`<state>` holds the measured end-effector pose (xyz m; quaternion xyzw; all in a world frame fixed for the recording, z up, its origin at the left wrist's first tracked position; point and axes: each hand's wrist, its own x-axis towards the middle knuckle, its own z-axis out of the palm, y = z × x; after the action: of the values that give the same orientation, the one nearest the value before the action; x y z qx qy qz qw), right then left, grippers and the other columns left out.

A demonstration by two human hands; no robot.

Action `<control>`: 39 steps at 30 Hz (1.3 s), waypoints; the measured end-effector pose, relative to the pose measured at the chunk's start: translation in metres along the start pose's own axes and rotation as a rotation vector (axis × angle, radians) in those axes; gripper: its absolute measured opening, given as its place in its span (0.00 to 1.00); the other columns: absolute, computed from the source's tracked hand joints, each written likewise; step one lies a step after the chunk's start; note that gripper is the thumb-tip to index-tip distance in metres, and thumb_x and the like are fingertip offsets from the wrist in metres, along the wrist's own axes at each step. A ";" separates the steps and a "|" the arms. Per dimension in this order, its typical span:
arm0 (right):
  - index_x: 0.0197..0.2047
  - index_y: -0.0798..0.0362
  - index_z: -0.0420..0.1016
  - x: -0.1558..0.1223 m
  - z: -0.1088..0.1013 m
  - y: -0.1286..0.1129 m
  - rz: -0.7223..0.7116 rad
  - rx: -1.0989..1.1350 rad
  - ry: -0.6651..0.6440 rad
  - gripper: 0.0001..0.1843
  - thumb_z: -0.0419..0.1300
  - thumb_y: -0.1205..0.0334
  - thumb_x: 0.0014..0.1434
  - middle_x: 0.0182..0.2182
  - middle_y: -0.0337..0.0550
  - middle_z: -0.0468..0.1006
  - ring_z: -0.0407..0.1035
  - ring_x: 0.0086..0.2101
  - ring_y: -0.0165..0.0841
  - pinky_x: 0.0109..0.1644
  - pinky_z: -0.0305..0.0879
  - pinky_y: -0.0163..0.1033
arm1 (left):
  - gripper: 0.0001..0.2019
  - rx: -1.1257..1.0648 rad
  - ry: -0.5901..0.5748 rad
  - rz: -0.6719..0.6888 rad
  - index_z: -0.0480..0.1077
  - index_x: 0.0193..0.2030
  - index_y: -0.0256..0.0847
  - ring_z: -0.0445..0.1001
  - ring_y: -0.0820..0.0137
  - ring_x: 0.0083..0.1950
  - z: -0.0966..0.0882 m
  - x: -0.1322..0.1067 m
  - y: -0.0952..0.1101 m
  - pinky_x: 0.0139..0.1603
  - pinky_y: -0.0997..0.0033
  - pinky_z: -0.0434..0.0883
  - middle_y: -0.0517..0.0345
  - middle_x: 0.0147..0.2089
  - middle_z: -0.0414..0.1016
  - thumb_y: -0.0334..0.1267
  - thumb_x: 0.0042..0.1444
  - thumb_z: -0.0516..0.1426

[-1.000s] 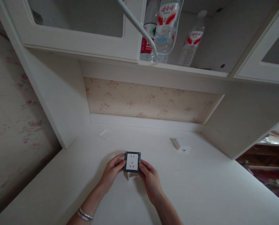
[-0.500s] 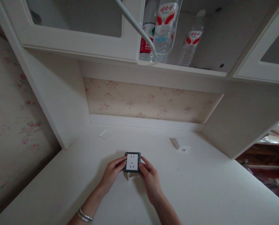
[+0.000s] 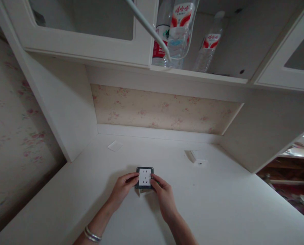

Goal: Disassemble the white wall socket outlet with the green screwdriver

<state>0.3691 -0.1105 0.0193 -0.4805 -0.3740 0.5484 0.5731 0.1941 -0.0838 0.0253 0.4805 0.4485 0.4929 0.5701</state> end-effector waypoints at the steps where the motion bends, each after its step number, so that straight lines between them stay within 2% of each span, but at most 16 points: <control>1: 0.47 0.54 0.78 0.000 0.000 0.000 -0.009 -0.035 0.000 0.22 0.66 0.53 0.50 0.43 0.46 0.80 0.72 0.43 0.39 0.51 0.64 0.43 | 0.16 0.002 0.003 0.000 0.79 0.42 0.38 0.76 0.58 0.46 0.000 0.000 0.000 0.49 0.64 0.71 0.49 0.44 0.80 0.43 0.46 0.65; 8: 0.39 0.54 0.80 -0.001 0.000 0.000 -0.055 -0.106 0.020 0.19 0.66 0.50 0.49 0.37 0.46 0.81 0.72 0.38 0.38 0.44 0.65 0.41 | 0.16 0.021 0.000 -0.028 0.79 0.39 0.38 0.76 0.58 0.44 0.000 0.001 0.001 0.47 0.65 0.71 0.49 0.41 0.81 0.43 0.43 0.66; 19: 0.40 0.56 0.80 0.000 -0.002 0.000 -0.073 -0.110 0.032 0.21 0.66 0.48 0.49 0.35 0.48 0.81 0.73 0.36 0.39 0.44 0.67 0.44 | 0.13 0.050 -0.039 0.002 0.79 0.36 0.37 0.76 0.61 0.40 -0.002 0.002 -0.007 0.44 0.66 0.70 0.50 0.37 0.81 0.42 0.44 0.66; 26: 0.37 0.55 0.81 -0.001 -0.004 -0.006 -0.068 -0.097 0.004 0.21 0.69 0.48 0.45 0.35 0.48 0.81 0.73 0.37 0.40 0.43 0.68 0.44 | 0.15 -0.054 -0.014 -0.058 0.79 0.32 0.36 0.77 0.61 0.37 0.000 0.002 -0.006 0.42 0.64 0.72 0.50 0.34 0.81 0.42 0.37 0.69; 31: 0.37 0.54 0.81 -0.002 -0.004 -0.010 -0.058 -0.112 -0.001 0.18 0.68 0.50 0.46 0.33 0.47 0.81 0.72 0.34 0.37 0.39 0.68 0.40 | 0.14 -0.091 -0.075 -0.099 0.78 0.30 0.36 0.76 0.62 0.35 0.001 -0.001 -0.002 0.39 0.65 0.72 0.52 0.32 0.80 0.42 0.37 0.69; 35: 0.37 0.56 0.80 -0.001 -0.004 -0.007 -0.062 -0.105 -0.005 0.19 0.68 0.50 0.47 0.31 0.47 0.81 0.72 0.33 0.37 0.38 0.68 0.41 | 0.10 -0.092 -0.095 -0.036 0.76 0.26 0.37 0.75 0.64 0.36 0.001 -0.001 0.000 0.37 0.68 0.72 0.53 0.35 0.77 0.40 0.39 0.68; 39: 0.37 0.56 0.80 -0.001 -0.003 -0.006 -0.064 -0.118 -0.011 0.19 0.67 0.50 0.48 0.32 0.48 0.80 0.72 0.33 0.37 0.38 0.68 0.42 | 0.08 -0.058 -0.092 0.064 0.76 0.25 0.37 0.74 0.64 0.41 -0.002 0.000 -0.002 0.40 0.71 0.71 0.53 0.42 0.73 0.38 0.41 0.68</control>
<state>0.3738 -0.1116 0.0244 -0.4985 -0.4239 0.5093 0.5589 0.1924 -0.0840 0.0231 0.5001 0.3916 0.5010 0.5879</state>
